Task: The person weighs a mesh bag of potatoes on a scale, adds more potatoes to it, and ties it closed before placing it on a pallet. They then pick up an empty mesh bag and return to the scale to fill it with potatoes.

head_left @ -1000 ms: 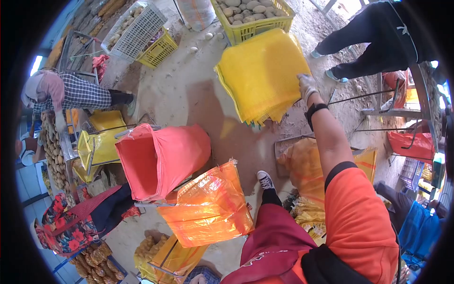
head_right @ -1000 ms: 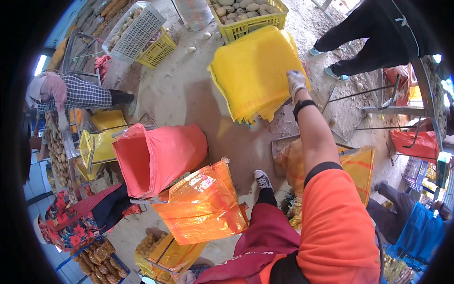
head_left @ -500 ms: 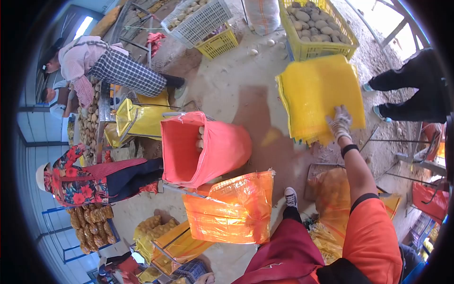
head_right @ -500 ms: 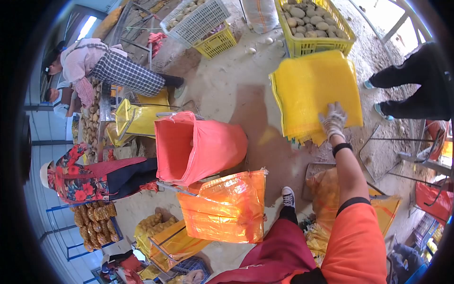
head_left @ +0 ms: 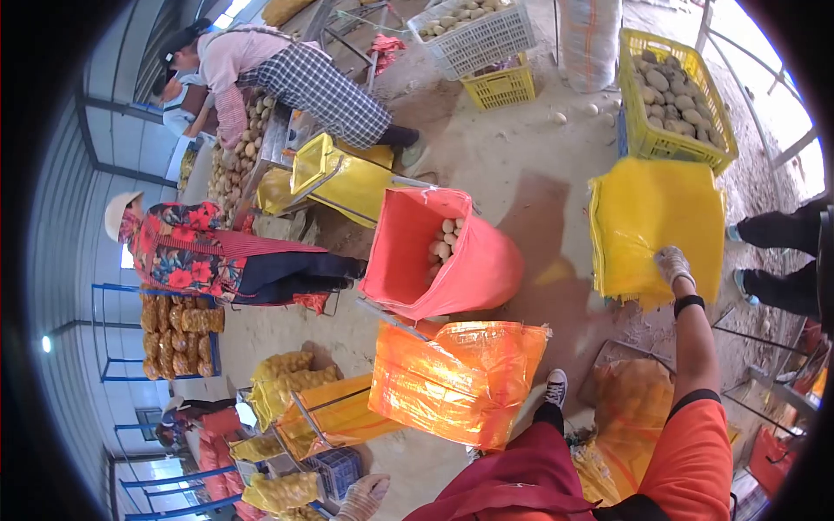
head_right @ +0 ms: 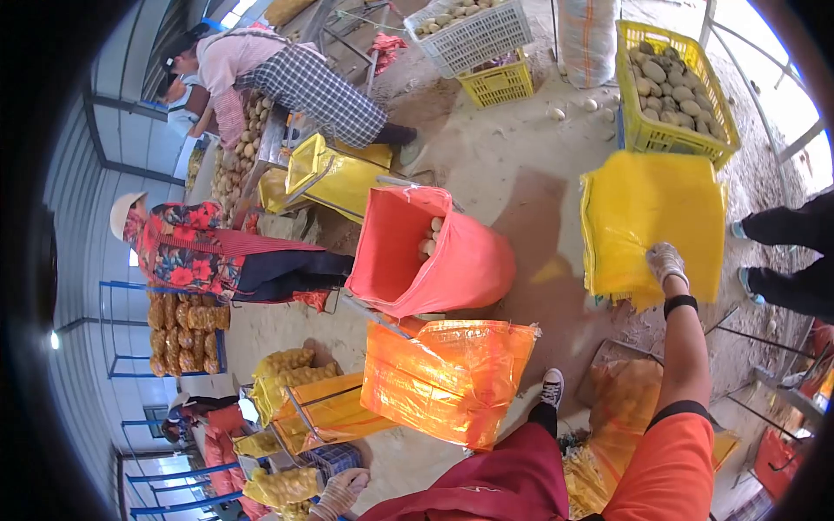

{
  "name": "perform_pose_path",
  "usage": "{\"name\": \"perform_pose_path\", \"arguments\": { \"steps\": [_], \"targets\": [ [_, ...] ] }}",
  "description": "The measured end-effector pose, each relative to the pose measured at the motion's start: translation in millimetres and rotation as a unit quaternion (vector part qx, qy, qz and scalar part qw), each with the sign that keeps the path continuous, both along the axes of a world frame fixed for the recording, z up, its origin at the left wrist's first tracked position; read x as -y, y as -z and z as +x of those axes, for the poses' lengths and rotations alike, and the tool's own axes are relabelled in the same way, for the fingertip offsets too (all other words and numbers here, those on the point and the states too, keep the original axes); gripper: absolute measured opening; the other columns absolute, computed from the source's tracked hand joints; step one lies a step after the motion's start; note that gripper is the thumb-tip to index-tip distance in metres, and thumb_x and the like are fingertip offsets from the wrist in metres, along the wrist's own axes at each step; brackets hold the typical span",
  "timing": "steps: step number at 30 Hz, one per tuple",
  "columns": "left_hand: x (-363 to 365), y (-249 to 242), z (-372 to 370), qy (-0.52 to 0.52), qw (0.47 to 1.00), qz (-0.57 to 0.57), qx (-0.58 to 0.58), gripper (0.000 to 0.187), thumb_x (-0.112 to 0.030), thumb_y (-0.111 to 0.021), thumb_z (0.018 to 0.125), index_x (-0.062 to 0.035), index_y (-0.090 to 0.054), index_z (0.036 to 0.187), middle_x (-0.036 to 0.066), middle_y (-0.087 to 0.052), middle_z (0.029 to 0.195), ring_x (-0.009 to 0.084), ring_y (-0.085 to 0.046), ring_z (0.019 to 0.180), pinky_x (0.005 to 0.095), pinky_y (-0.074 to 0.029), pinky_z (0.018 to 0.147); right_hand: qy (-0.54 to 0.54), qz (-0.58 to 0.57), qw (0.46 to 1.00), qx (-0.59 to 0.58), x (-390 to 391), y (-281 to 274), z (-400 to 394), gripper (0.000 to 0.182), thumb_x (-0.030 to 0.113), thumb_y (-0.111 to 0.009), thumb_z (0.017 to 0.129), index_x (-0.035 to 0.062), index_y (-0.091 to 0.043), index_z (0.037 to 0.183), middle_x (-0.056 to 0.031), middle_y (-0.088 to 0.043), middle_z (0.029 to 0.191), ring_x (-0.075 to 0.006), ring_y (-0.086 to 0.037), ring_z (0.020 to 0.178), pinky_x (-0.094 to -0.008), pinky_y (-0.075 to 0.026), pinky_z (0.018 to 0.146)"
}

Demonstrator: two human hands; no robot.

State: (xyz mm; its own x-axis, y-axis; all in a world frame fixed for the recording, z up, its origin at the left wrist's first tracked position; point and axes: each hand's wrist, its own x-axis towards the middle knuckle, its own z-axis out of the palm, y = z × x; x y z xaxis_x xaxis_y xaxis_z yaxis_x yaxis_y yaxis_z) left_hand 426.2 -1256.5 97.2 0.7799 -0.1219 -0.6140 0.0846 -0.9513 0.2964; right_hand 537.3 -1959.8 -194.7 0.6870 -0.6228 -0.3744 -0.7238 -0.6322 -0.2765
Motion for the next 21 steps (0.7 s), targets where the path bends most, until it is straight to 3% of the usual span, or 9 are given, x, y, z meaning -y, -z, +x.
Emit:
{"name": "perform_pose_path", "arguments": {
  "steps": [5,8,11,14,15,16,17,20,21],
  "targets": [
    [-24.7,9.9,-27.7,0.049,0.995,-0.031,0.079,0.019,-0.018,-0.052,0.087,-0.0048,-0.060,0.097,0.014,-0.061,0.087,0.0273,-0.059,0.080,0.0333,-0.047,0.070,-0.040,-0.057,0.990,-0.120,12.9,-95.4,17.5,0.028,0.021,-0.049,0.078,0.0046,-0.064,0.094,-0.0174,-0.060,0.106,-0.0342,-0.056,0.100,-0.0403,-0.045,0.085],
    [-33.8,19.6,-37.7,0.005,0.998,-0.065,0.007,0.020,-0.017,-0.052,0.087,-0.0037,-0.059,0.099,0.014,-0.061,0.086,0.0283,-0.058,0.081,0.0340,-0.047,0.071,0.043,-0.254,0.912,0.320,34.3,-96.7,2.2,0.031,0.036,-0.046,0.083,0.0099,-0.062,0.086,-0.0161,-0.062,0.083,-0.0325,-0.059,0.083,-0.0438,-0.046,0.072],
    [-34.1,16.4,-41.4,0.047,0.997,-0.053,0.008,0.021,-0.009,-0.048,0.086,-0.0044,-0.056,0.106,0.014,-0.058,0.095,0.0296,-0.057,0.086,0.0344,-0.047,0.076,0.101,-0.246,0.940,0.213,68.2,-53.9,-26.6,0.030,0.035,-0.045,0.088,0.0098,-0.061,0.086,-0.0153,-0.063,0.083,-0.0282,-0.059,0.079,-0.0386,-0.046,0.071],
    [-69.7,36.5,-67.5,0.178,0.976,-0.051,0.114,0.024,-0.007,-0.047,0.087,-0.0047,-0.055,0.110,0.014,-0.056,0.104,0.0290,-0.055,0.093,0.0334,-0.046,0.081,0.320,0.032,0.692,0.646,59.2,-121.6,-19.1,0.031,0.031,-0.044,0.091,0.0025,-0.055,0.086,-0.0051,-0.054,0.075,-0.0147,-0.047,0.068,-0.0292,-0.042,0.063],
    [-78.7,38.4,-77.1,0.164,0.978,-0.048,0.118,0.024,-0.007,-0.047,0.087,-0.0047,-0.055,0.110,0.014,-0.056,0.104,0.0290,-0.055,0.093,0.0334,-0.046,0.081,0.255,-0.085,0.753,0.601,-29.1,-237.3,-14.0,0.023,0.021,-0.041,0.091,0.0053,-0.056,0.084,-0.0077,-0.053,0.077,-0.0144,-0.048,0.070,-0.0280,-0.042,0.066],
    [-85.5,43.3,-84.6,0.111,0.987,-0.067,0.100,0.025,-0.008,-0.048,0.087,-0.0045,-0.054,0.111,0.014,-0.055,0.106,0.0285,-0.054,0.095,0.0337,-0.046,0.083,0.284,0.099,0.678,0.670,-81.5,-287.6,-5.2,0.027,0.023,-0.042,0.092,0.0024,-0.054,0.081,-0.0068,-0.054,0.079,-0.0141,-0.048,0.070,-0.0278,-0.042,0.064],
    [-91.2,44.0,-93.7,0.054,0.991,-0.089,0.083,0.027,-0.010,-0.048,0.088,-0.0043,-0.054,0.113,0.015,-0.053,0.109,0.0279,-0.053,0.098,0.0340,-0.045,0.085,0.069,-0.011,0.744,0.664,-135.2,-326.0,-11.8,0.029,0.026,-0.042,0.093,0.0039,-0.053,0.078,-0.0034,-0.053,0.079,-0.0114,-0.047,0.070,-0.0268,-0.041,0.062],
    [-58.6,0.9,-88.0,-0.172,0.967,-0.160,0.100,0.021,-0.021,-0.054,0.086,-0.0046,-0.061,0.096,0.010,-0.063,0.078,0.0179,-0.061,0.071,0.0283,-0.048,0.066,0.012,0.291,0.725,0.624,-256.7,-276.9,3.1,0.029,0.029,-0.048,0.091,0.0014,-0.054,0.096,-0.0045,-0.055,0.089,-0.0126,-0.052,0.080,-0.0247,-0.045,0.074],
    [-67.1,-1.7,-99.1,-0.199,0.960,-0.162,0.113,0.021,-0.021,-0.054,0.086,-0.0046,-0.061,0.096,0.010,-0.063,0.078,0.0179,-0.061,0.071,0.0283,-0.048,0.066,-0.237,0.283,0.753,0.545,-316.3,-259.4,2.5,0.022,0.023,-0.050,0.085,0.0037,-0.057,0.092,-0.0078,-0.059,0.082,-0.0188,-0.056,0.075,-0.0303,-0.046,0.069]
  ]
}}
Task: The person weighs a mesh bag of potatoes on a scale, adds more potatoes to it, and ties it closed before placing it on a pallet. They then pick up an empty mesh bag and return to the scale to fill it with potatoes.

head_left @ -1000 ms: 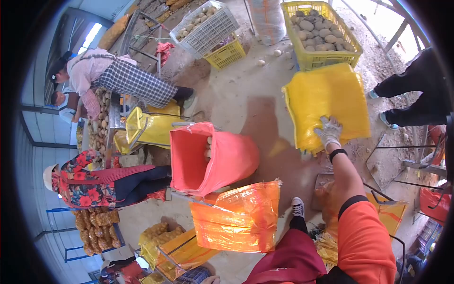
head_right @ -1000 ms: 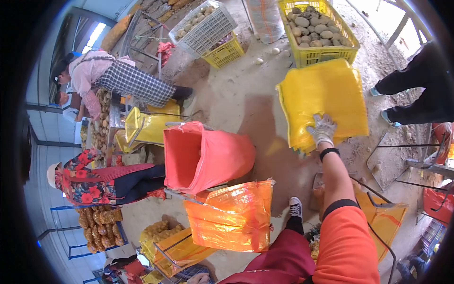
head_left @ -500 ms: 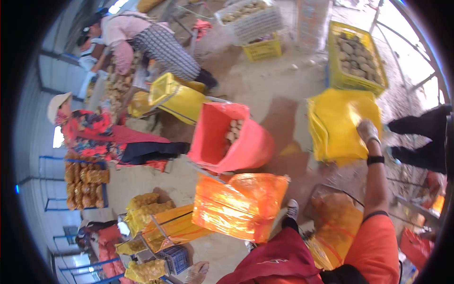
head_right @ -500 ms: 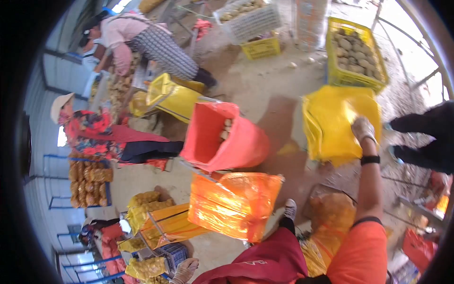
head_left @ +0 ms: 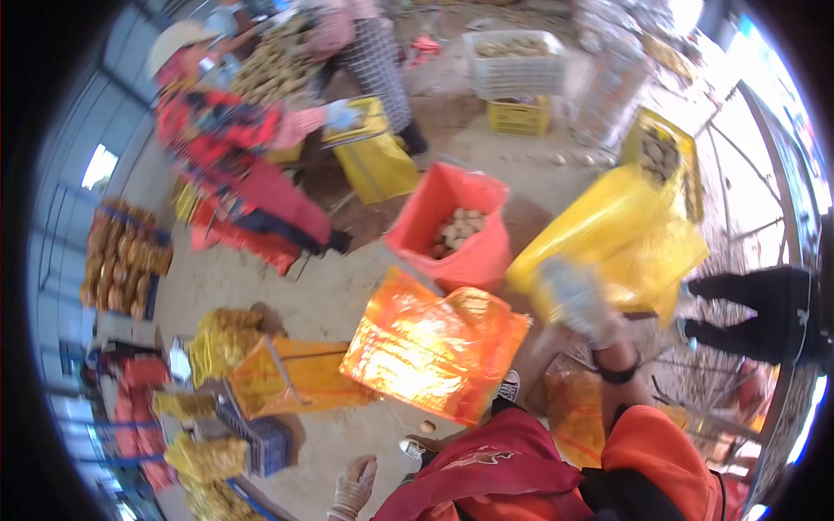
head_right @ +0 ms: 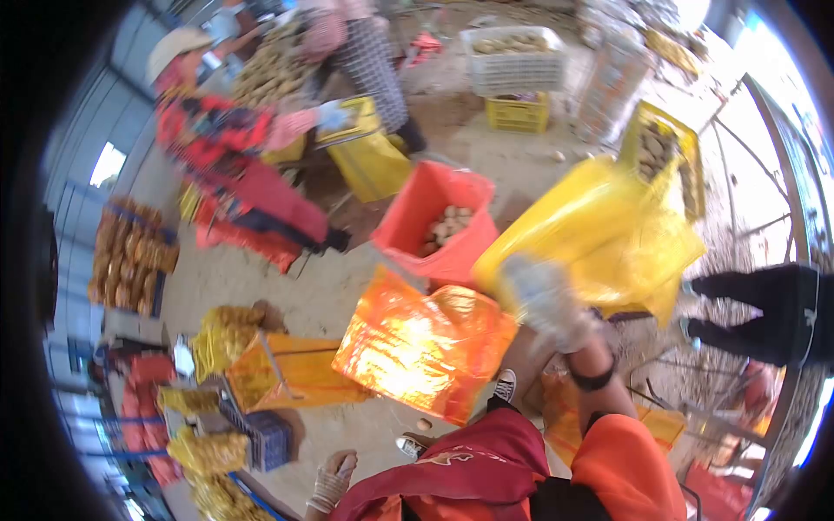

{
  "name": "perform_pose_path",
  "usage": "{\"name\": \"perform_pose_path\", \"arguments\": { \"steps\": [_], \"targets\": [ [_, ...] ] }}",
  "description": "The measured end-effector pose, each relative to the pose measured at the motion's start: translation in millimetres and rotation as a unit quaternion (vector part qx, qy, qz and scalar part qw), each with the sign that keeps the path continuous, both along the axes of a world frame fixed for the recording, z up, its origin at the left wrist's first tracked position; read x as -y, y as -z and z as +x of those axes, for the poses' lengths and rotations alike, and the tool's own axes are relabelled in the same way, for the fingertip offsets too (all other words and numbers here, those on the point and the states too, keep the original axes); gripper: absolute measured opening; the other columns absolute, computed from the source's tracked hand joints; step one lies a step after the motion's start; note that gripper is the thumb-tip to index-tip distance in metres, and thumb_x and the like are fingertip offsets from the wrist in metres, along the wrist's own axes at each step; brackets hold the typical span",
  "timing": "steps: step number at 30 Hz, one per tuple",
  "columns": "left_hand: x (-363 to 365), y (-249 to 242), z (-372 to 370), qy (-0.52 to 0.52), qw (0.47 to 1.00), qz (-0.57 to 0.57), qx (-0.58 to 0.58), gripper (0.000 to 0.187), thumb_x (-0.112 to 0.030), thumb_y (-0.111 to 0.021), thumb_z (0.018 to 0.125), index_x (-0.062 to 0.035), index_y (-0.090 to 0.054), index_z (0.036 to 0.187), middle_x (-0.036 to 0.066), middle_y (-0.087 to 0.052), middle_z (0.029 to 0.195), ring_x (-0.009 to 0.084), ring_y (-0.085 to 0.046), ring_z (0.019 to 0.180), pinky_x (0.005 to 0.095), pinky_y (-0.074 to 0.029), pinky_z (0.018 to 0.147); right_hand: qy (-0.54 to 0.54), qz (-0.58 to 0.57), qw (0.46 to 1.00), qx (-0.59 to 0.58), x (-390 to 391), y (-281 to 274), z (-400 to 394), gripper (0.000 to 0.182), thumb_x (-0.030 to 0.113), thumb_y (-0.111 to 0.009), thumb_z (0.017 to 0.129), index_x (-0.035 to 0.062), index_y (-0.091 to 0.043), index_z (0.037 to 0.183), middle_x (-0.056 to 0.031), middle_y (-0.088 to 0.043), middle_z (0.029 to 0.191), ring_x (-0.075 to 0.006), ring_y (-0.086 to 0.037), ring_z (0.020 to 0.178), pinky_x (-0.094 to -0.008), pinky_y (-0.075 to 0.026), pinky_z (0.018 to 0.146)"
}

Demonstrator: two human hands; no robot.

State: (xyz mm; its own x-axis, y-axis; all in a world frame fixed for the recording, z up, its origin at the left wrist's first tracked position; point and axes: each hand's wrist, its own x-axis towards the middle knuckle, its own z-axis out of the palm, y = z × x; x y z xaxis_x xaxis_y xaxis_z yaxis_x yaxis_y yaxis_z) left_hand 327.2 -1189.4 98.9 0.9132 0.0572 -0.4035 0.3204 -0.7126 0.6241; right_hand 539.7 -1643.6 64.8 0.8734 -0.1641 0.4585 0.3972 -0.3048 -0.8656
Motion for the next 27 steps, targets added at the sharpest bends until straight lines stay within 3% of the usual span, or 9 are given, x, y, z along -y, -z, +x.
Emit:
{"name": "perform_pose_path", "arguments": {
  "steps": [4,7,9,11,14,16,17,22,27],
  "targets": [
    [-61.5,-6.8,-48.8,-0.022,0.997,0.009,0.069,0.020,-0.019,-0.052,0.087,-0.0035,-0.061,0.096,0.010,-0.062,0.077,0.0159,-0.059,0.068,0.0282,-0.048,0.063,-0.539,-0.437,0.695,-0.187,-222.6,-37.6,-38.2,0.021,0.023,-0.051,0.079,0.0042,-0.058,0.077,-0.0159,-0.059,0.072,-0.0335,-0.058,0.072,-0.0413,-0.046,0.067],
    [-114.5,6.7,-117.7,-0.105,0.989,0.006,0.103,0.022,-0.020,-0.051,0.088,-0.0033,-0.058,0.102,0.007,-0.062,0.080,0.0142,-0.059,0.073,0.0269,-0.048,0.065,-0.643,-0.234,0.726,0.065,-349.5,-59.4,-102.3,0.030,0.034,-0.044,0.087,0.0100,-0.055,0.100,-0.0124,-0.058,0.089,-0.0286,-0.056,0.085,-0.0394,-0.043,0.077],
    [-165.1,26.3,-156.6,-0.370,0.805,-0.444,0.133,0.030,-0.021,-0.053,0.087,-0.0036,-0.055,0.111,0.014,-0.060,0.101,0.0214,-0.057,0.100,0.0318,-0.046,0.083,-0.657,-0.163,0.714,0.179,-427.1,-73.4,-139.2,0.031,0.036,-0.044,0.087,0.0095,-0.055,0.101,-0.0105,-0.058,0.089,-0.0268,-0.056,0.085,-0.0385,-0.042,0.077],
    [-203.6,11.6,-168.7,-0.404,0.751,-0.507,0.121,0.031,-0.022,-0.053,0.087,-0.0035,-0.054,0.112,0.014,-0.059,0.103,0.0214,-0.056,0.101,0.0320,-0.046,0.084,-0.789,0.015,0.539,-0.295,-496.3,-118.8,-179.2,0.022,0.021,-0.052,0.083,0.0077,-0.054,0.101,-0.0042,-0.055,0.093,-0.0186,-0.053,0.084,-0.0312,-0.043,0.076],
    [-267.1,-14.1,-193.5,-0.397,0.712,-0.560,0.145,0.033,-0.023,-0.054,0.087,-0.0033,-0.053,0.113,0.015,-0.059,0.105,0.0215,-0.056,0.102,0.0322,-0.046,0.085,-0.824,0.193,0.456,-0.276,-593.5,-122.8,-226.9,0.025,0.023,-0.055,0.084,0.0063,-0.055,0.102,-0.0017,-0.054,0.095,-0.0103,-0.050,0.080,-0.0260,-0.043,0.073],
    [-302.5,-29.6,-215.7,-0.400,0.689,-0.580,0.171,0.034,-0.024,-0.054,0.087,-0.0032,-0.053,0.114,0.015,-0.058,0.107,0.0216,-0.055,0.103,0.0324,-0.045,0.086,-0.808,0.108,0.533,-0.227,-646.8,-144.6,-243.4,0.024,0.020,-0.056,0.084,0.0035,-0.055,0.100,-0.0018,-0.054,0.096,-0.0077,-0.049,0.082,-0.0236,-0.044,0.072],
    [-320.3,-37.1,-224.0,-0.397,0.681,-0.586,0.186,0.035,-0.024,-0.054,0.087,-0.0032,-0.052,0.115,0.015,-0.058,0.107,0.0216,-0.055,0.103,0.0325,-0.045,0.086,-0.797,0.120,0.421,-0.416,-677.1,-137.5,-247.6,0.023,0.021,-0.056,0.085,0.0022,-0.056,0.097,-0.0045,-0.056,0.094,-0.0105,-0.053,0.087,-0.0250,-0.046,0.073],
    [-382.6,-67.7,-298.3,-0.468,0.627,-0.531,0.326,0.038,-0.026,-0.054,0.087,-0.0029,-0.051,0.117,0.015,-0.056,0.111,0.0218,-0.054,0.105,0.0329,-0.044,0.088,-0.790,0.155,0.347,-0.480,-789.9,-195.7,-276.2,0.022,0.022,-0.053,0.088,0.0031,-0.057,0.098,-0.0051,-0.059,0.091,-0.0135,-0.057,0.083,-0.0270,-0.048,0.071],
    [-439.0,-96.2,-398.8,-0.567,0.550,-0.384,0.478,0.041,-0.027,-0.054,0.087,-0.0027,-0.049,0.119,0.016,-0.055,0.115,0.0219,-0.053,0.107,0.0334,-0.044,0.090,-0.622,0.161,0.544,-0.540,-894.6,-151.0,-299.2,0.023,0.025,-0.055,0.086,0.0035,-0.057,0.094,-0.0053,-0.061,0.087,-0.0144,-0.060,0.076,-0.0259,-0.047,0.072]
  ]
}}
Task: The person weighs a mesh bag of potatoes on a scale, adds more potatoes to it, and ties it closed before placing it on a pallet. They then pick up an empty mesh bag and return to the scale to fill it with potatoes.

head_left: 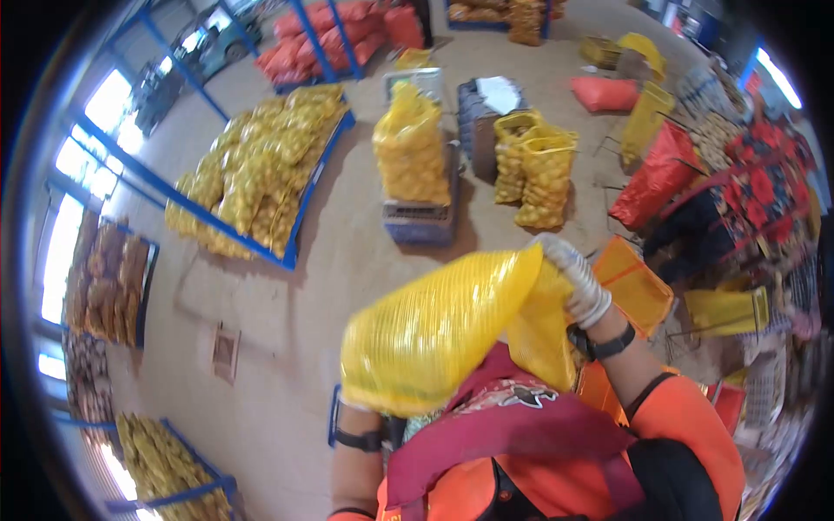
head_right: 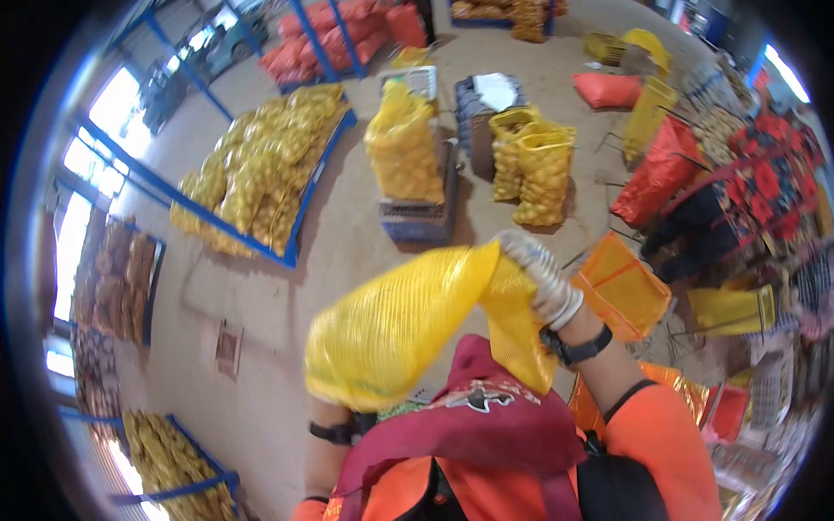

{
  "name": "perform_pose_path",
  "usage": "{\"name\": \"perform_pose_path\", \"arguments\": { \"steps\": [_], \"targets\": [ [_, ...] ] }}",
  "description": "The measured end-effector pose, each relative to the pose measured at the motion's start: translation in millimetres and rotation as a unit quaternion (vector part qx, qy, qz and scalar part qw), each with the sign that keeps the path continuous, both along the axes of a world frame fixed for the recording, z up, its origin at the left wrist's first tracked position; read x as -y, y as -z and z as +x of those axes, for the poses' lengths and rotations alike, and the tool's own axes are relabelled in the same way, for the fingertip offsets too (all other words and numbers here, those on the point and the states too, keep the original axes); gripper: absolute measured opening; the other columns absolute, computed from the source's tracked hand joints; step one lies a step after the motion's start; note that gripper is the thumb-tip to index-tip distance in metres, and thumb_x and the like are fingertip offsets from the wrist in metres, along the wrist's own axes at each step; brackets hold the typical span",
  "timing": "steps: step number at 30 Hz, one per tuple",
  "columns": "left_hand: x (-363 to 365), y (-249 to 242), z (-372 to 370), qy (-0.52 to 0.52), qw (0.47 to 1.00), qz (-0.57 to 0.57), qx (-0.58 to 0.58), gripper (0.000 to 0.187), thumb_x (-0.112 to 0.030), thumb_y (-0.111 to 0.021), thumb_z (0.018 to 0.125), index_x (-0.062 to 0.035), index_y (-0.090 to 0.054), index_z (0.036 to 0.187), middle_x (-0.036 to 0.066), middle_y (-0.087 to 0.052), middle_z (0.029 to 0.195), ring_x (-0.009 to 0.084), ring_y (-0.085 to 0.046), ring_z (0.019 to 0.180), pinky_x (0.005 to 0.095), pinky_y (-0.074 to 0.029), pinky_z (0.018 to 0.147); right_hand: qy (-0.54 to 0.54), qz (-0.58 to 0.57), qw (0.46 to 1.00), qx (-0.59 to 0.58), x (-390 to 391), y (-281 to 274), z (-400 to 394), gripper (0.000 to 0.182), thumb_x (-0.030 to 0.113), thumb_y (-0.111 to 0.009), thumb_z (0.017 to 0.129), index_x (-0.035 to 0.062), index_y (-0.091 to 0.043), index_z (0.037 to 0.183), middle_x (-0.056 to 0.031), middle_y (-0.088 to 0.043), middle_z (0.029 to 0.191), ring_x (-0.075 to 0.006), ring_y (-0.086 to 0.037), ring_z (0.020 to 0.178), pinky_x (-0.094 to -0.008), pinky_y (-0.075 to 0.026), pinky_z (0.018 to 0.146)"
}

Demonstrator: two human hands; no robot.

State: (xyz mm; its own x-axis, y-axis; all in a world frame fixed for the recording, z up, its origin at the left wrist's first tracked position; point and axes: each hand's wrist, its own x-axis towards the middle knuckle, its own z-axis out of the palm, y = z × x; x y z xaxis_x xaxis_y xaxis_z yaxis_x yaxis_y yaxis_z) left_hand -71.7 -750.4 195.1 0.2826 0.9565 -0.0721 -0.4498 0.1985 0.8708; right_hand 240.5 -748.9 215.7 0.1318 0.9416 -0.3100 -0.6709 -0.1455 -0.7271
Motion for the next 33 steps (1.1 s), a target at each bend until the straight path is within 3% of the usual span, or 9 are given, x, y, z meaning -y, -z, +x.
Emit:
{"name": "perform_pose_path", "arguments": {
  "steps": [2,8,12,16,19,21,22,30,33],
  "targets": [
    [-58.5,-5.7,-35.3,0.088,0.935,-0.151,0.307,0.043,-0.030,-0.051,0.089,0.0000,-0.048,0.119,0.016,-0.054,0.118,0.0194,-0.053,0.105,0.0341,-0.042,0.092,-0.066,0.006,0.997,-0.049,-53.0,24.4,-2.1,0.020,0.022,-0.054,0.087,0.0046,-0.056,0.096,-0.0048,-0.061,0.088,-0.0140,-0.060,0.079,-0.0258,-0.048,0.073],
    [-166.6,32.5,-41.2,-0.056,0.955,-0.223,0.186,0.032,-0.027,-0.052,0.089,-0.0004,-0.054,0.107,0.011,-0.058,0.109,0.0241,-0.057,0.099,0.0389,-0.047,0.085,-0.193,0.066,0.975,0.084,-208.6,113.4,-30.6,0.022,0.018,-0.054,0.087,0.0024,-0.056,0.102,-0.0040,-0.059,0.095,-0.0146,-0.056,0.090,-0.0297,-0.046,0.082],
    [-272.4,24.4,-51.6,-0.084,0.986,-0.142,0.036,0.025,-0.020,-0.052,0.089,-0.0028,-0.054,0.107,0.008,-0.059,0.106,0.0210,-0.059,0.092,0.0367,-0.050,0.080,-0.278,0.220,0.723,0.593,-296.8,78.6,-87.3,0.031,0.023,-0.058,0.084,0.0046,-0.053,0.109,-0.0126,-0.056,0.105,-0.0218,-0.054,0.098,-0.0320,-0.043,0.086],
    [-348.6,24.4,-95.8,-0.174,0.973,-0.114,0.098,0.017,-0.013,-0.049,0.090,-0.0072,-0.054,0.105,0.004,-0.059,0.099,0.0162,-0.059,0.089,0.0314,-0.050,0.080,-0.270,0.331,0.773,0.469,-381.8,33.0,-163.6,0.042,0.024,-0.061,0.080,0.0043,-0.048,0.115,-0.0155,-0.051,0.109,-0.0281,-0.051,0.102,-0.0347,-0.040,0.089],
    [-412.5,54.7,-119.1,-0.262,0.870,0.222,-0.353,0.015,-0.018,-0.051,0.090,-0.0096,-0.054,0.102,0.004,-0.060,0.097,0.0159,-0.060,0.090,0.0322,-0.051,0.079,-0.337,0.390,0.730,0.448,-436.1,20.5,-240.7,0.033,0.022,-0.060,0.081,0.0010,-0.052,0.104,-0.0125,-0.055,0.098,-0.0208,-0.054,0.091,-0.0327,-0.042,0.083],
    [-466.2,26.7,-130.0,-0.157,0.953,-0.158,0.203,0.018,-0.024,-0.051,0.090,-0.0098,-0.055,0.099,0.005,-0.061,0.094,0.0166,-0.061,0.087,0.0333,-0.053,0.076,-0.367,0.297,0.787,0.397,-499.9,43.8,-270.3,0.028,0.023,-0.060,0.081,0.0008,-0.054,0.097,-0.0086,-0.056,0.090,-0.0161,-0.053,0.085,-0.0304,-0.043,0.078],
    [-494.8,29.9,-142.9,-0.148,0.955,-0.156,0.202,0.018,-0.024,-0.051,0.090,-0.0098,-0.055,0.099,0.005,-0.061,0.094,0.0166,-0.061,0.087,0.0333,-0.053,0.076,-0.386,0.200,0.835,0.337,-533.8,57.6,-281.7,0.024,0.023,-0.059,0.082,0.0007,-0.055,0.091,-0.0046,-0.057,0.083,-0.0114,-0.051,0.079,-0.0280,-0.043,0.074],
    [-686.7,37.9,-211.9,-0.047,0.981,-0.174,0.070,0.025,-0.031,-0.048,0.091,-0.0071,-0.055,0.092,0.005,-0.061,0.082,0.0155,-0.063,0.075,0.0292,-0.054,0.068,-0.229,0.136,0.908,0.322,-700.4,88.0,-330.6,0.014,0.013,-0.050,0.089,0.0014,-0.057,0.087,0.0003,-0.056,0.078,-0.0057,-0.048,0.075,-0.0237,-0.043,0.068],
    [-764.6,73.3,-213.4,-0.069,0.957,0.119,-0.257,0.031,-0.034,-0.047,0.091,-0.0040,-0.055,0.095,0.008,-0.062,0.085,0.0178,-0.063,0.078,0.0313,-0.053,0.072,-0.108,0.111,0.928,0.340,-751.5,106.3,-335.8,0.014,0.009,-0.048,0.088,-0.0003,-0.057,0.091,-0.0025,-0.059,0.081,-0.0085,-0.051,0.076,-0.0257,-0.045,0.070]
  ]
}}
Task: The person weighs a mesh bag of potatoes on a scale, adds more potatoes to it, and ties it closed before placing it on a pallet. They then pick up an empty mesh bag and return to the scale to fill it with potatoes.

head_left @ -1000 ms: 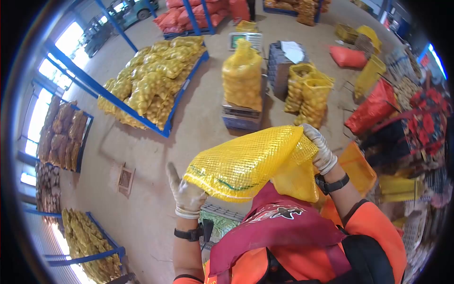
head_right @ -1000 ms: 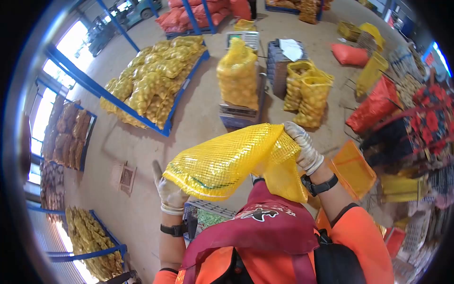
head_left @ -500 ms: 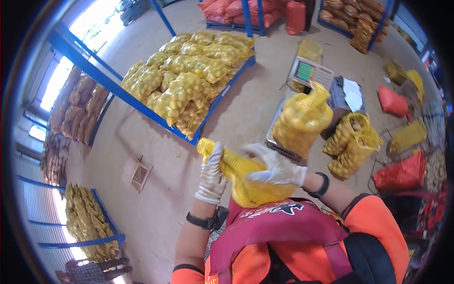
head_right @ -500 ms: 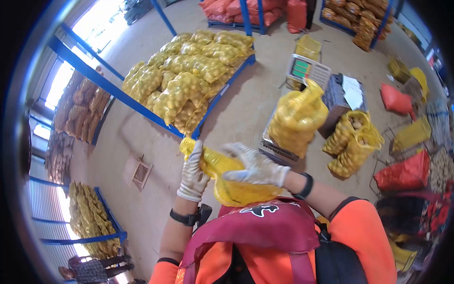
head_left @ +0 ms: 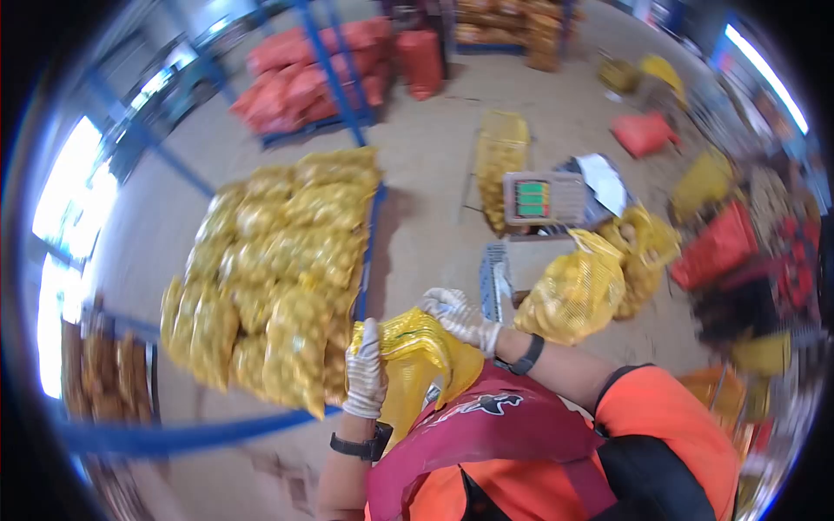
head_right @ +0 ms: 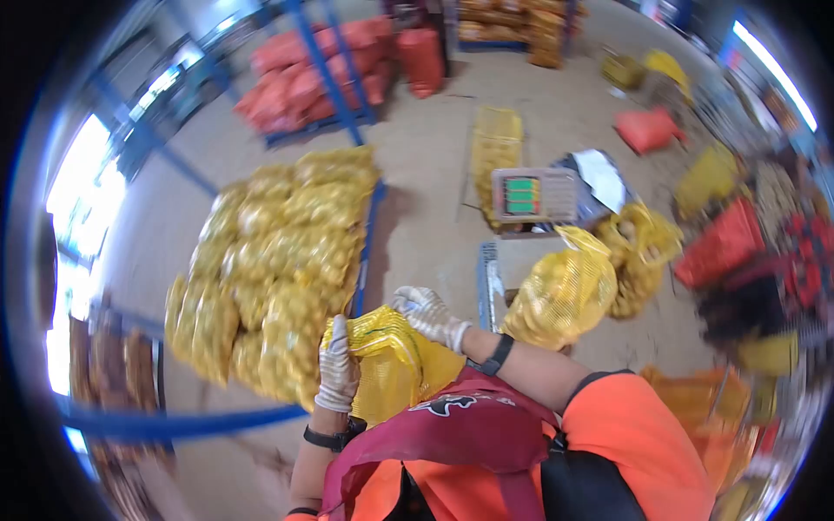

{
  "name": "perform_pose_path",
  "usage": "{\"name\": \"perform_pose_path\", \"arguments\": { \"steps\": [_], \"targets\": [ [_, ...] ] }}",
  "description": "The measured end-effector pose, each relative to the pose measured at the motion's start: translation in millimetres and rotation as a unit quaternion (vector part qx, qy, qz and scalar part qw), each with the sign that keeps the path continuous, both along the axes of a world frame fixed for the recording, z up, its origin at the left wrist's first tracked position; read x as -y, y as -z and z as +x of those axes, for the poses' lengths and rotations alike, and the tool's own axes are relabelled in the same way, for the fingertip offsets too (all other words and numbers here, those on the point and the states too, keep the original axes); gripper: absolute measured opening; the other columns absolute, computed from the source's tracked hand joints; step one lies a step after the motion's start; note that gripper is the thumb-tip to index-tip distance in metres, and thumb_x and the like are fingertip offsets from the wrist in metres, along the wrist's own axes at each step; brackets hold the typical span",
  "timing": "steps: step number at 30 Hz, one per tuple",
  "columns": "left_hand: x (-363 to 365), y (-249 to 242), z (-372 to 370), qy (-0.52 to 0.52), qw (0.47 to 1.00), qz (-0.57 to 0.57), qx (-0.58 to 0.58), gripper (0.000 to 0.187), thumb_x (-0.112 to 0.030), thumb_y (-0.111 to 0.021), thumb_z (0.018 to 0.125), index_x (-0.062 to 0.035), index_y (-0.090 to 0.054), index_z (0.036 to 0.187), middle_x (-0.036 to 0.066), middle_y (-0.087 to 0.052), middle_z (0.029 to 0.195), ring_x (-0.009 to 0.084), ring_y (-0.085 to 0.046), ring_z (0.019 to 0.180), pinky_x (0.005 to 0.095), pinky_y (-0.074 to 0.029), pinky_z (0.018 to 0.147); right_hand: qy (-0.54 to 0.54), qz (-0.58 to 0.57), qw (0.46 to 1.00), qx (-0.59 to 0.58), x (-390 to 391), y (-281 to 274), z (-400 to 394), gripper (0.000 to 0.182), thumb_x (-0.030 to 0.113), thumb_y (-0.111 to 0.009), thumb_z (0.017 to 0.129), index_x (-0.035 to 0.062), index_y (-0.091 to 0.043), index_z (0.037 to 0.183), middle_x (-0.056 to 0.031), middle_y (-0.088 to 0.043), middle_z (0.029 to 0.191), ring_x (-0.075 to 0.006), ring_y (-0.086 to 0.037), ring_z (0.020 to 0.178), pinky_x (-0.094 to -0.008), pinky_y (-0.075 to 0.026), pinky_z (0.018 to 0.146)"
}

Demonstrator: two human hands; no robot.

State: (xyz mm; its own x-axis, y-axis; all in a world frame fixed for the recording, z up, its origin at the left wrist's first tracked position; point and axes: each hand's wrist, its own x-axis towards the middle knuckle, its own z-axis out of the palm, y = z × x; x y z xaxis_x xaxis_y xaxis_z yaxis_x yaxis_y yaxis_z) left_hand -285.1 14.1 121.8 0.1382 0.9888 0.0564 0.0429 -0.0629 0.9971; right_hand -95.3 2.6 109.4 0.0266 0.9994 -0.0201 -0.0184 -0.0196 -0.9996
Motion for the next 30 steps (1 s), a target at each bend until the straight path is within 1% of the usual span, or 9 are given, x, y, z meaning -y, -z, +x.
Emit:
{"name": "perform_pose_path", "arguments": {
  "steps": [3,7,10,15,19,22,25,27,30],
  "targets": [
    [-64.9,-50.2,33.2,0.163,0.914,-0.284,0.238,0.047,-0.044,-0.041,0.091,-0.0010,-0.055,0.102,0.010,-0.062,0.098,0.0209,-0.062,0.089,0.0326,-0.051,0.078,0.096,-0.006,0.991,0.097,-29.8,-0.4,28.5,0.017,0.014,-0.049,0.089,0.0008,-0.058,0.094,-0.0029,-0.060,0.085,-0.0100,-0.053,0.079,-0.0265,-0.046,0.072],
    [-153.6,-47.5,83.7,0.273,0.888,-0.317,0.192,0.048,-0.045,-0.047,0.088,0.0003,-0.056,0.103,0.008,-0.062,0.098,0.0180,-0.061,0.089,0.0310,-0.051,0.078,0.215,-0.084,0.949,-0.215,-88.2,7.2,64.0,0.015,0.018,-0.051,0.088,0.0057,-0.059,0.089,-0.0032,-0.061,0.081,-0.0140,-0.058,0.075,-0.0299,-0.048,0.071],
    [-221.7,-40.6,110.4,0.334,0.905,-0.255,0.063,0.043,-0.040,-0.054,0.086,0.0000,-0.058,0.099,0.005,-0.062,0.089,0.0115,-0.058,0.079,0.0263,-0.048,0.071,0.268,-0.093,0.818,-0.500,-148.6,10.5,112.4,0.011,0.017,-0.052,0.088,0.0079,-0.058,0.088,-0.0037,-0.060,0.081,-0.0164,-0.059,0.070,-0.0317,-0.051,0.062],
    [-322.0,-53.8,143.8,0.339,0.926,-0.029,-0.162,0.032,-0.023,-0.066,0.079,0.0000,-0.057,0.101,-0.002,-0.058,0.083,0.0048,-0.049,0.069,0.0205,-0.041,0.062,0.246,-0.054,0.835,-0.489,-230.1,2.8,160.5,0.012,0.018,-0.050,0.089,0.0094,-0.058,0.090,-0.0048,-0.061,0.082,-0.0171,-0.059,0.072,-0.0315,-0.051,0.066],
    [-372.7,-68.4,201.7,0.204,0.977,0.052,0.036,0.035,-0.011,-0.060,0.078,-0.0016,-0.049,0.110,-0.001,-0.057,0.094,0.0076,-0.051,0.079,0.0212,-0.043,0.073,0.092,-0.036,0.988,-0.122,-281.7,33.2,159.9,0.019,0.023,-0.052,0.089,0.0059,-0.055,0.097,-0.0060,-0.059,0.093,-0.0131,-0.057,0.083,-0.0280,-0.048,0.073],
    [-412.8,-72.1,247.2,0.260,0.937,-0.134,0.191,0.026,-0.013,-0.058,0.079,-0.0059,-0.051,0.102,-0.001,-0.055,0.088,0.0099,-0.051,0.076,0.0229,-0.046,0.072,-0.120,-0.023,0.972,0.198,-307.6,-17.3,145.3,0.021,0.022,-0.050,0.090,0.0052,-0.054,0.102,-0.0055,-0.057,0.096,-0.0121,-0.052,0.087,-0.0244,-0.044,0.076],
    [-476.6,-62.3,286.1,0.350,0.858,-0.279,0.251,0.026,-0.026,-0.058,0.081,-0.0096,-0.051,0.100,-0.002,-0.047,0.069,0.0105,-0.044,0.057,0.0254,-0.046,0.058,-0.023,-0.074,0.997,0.005,-328.0,-21.6,181.1,0.025,0.024,-0.050,0.090,0.0046,-0.053,0.106,-0.0043,-0.056,0.097,-0.0120,-0.051,0.087,-0.0240,-0.042,0.076],
    [-531.4,-63.2,305.0,0.379,0.903,-0.129,0.153,0.032,-0.033,-0.054,0.084,-0.0088,-0.051,0.106,-0.004,-0.039,0.061,0.0068,-0.035,0.049,0.0228,-0.038,0.048,0.112,-0.075,0.943,-0.304,-330.6,27.1,206.5,0.041,0.042,-0.049,0.088,0.0070,-0.050,0.110,-0.0010,-0.053,0.093,-0.0121,-0.050,0.080,-0.0276,-0.043,0.071],
    [-608.9,-83.6,343.7,0.296,0.952,0.013,0.081,0.047,-0.040,-0.048,0.087,-0.0060,-0.046,0.120,-0.004,-0.034,0.060,0.0056,-0.034,0.051,0.0211,-0.033,0.047,0.261,-0.152,0.922,-0.241,-323.6,31.8,260.0,0.048,0.032,-0.058,0.085,0.0026,-0.043,0.120,-0.0100,-0.052,0.110,-0.0183,-0.050,0.101,-0.0298,-0.041,0.086]
  ]
}}
